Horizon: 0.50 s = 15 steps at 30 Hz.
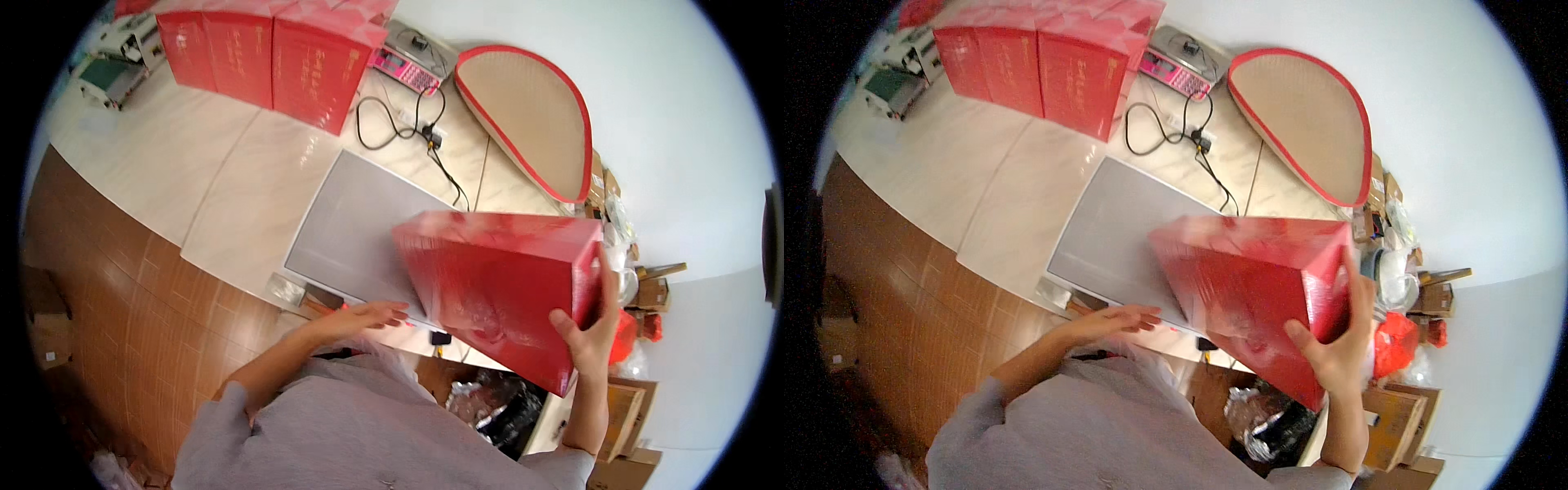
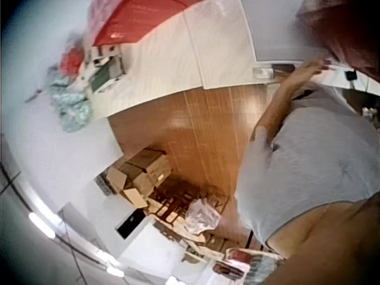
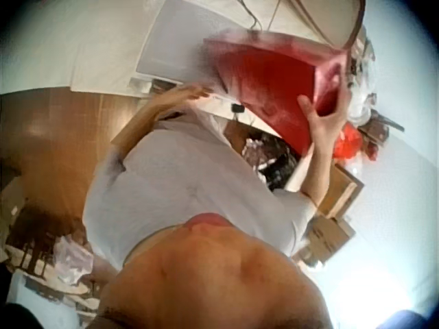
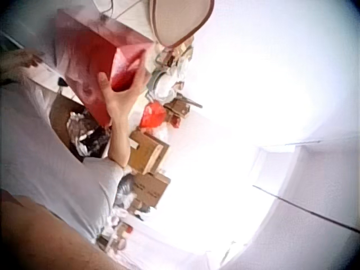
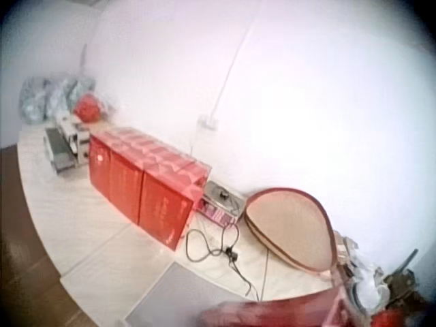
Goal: The person picks up red boxes and places them inside a cardboard carton. The person then picks up a red box from a stack on a table and places it on a digital scale.
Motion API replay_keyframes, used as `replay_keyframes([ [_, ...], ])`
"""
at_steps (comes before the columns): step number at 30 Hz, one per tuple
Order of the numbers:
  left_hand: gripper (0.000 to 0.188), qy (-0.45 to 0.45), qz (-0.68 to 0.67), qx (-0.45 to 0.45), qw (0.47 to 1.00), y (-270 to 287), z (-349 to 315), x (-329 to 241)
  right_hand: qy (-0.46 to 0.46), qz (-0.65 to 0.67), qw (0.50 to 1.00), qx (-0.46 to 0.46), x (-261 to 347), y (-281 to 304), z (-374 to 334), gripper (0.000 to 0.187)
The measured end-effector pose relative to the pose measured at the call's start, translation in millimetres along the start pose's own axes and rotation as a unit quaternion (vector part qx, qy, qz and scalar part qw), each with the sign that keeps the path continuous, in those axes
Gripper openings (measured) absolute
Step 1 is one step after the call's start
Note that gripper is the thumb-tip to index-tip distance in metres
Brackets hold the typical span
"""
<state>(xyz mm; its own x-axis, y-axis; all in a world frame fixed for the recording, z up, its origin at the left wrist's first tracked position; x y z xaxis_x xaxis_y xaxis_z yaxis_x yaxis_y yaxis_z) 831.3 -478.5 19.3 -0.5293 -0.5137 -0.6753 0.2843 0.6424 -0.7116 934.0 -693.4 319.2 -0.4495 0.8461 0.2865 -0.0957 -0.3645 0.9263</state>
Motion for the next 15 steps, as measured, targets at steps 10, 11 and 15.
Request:
replay_keyframes([
  [10,0.059,-0.067,-0.080,-0.156,0.982,77.2,-67.7,-17.5,0.024,-0.118,0.978,0.169,14.1,-48.6,19.9,0.107],
  [11,0.059,-0.075,-0.098,-0.164,0.979,85.0,-71.4,-14.7,0.022,-0.129,0.976,0.175,16.9,-50.7,20.0,0.109],
  [15,0.049,-0.113,-0.159,-0.193,0.962,101.2,-85.9,-14.6,0.034,-0.122,0.981,0.148,22.5,-57.3,32.4,0.109],
])
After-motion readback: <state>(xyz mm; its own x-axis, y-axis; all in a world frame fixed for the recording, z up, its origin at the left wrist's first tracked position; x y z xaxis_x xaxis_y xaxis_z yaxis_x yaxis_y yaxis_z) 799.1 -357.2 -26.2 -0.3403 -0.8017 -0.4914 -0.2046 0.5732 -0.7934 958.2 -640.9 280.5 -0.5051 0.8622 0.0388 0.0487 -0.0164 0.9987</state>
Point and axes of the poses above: each hand's wrist, its own z-axis towards the middle knuckle, its own y-axis out of the back of the hand, x = y × z, the point moved 3 cm from there along z, towards the middle knuckle, and after that the axes turned 12 degrees about -z, right-handed, at the moved point
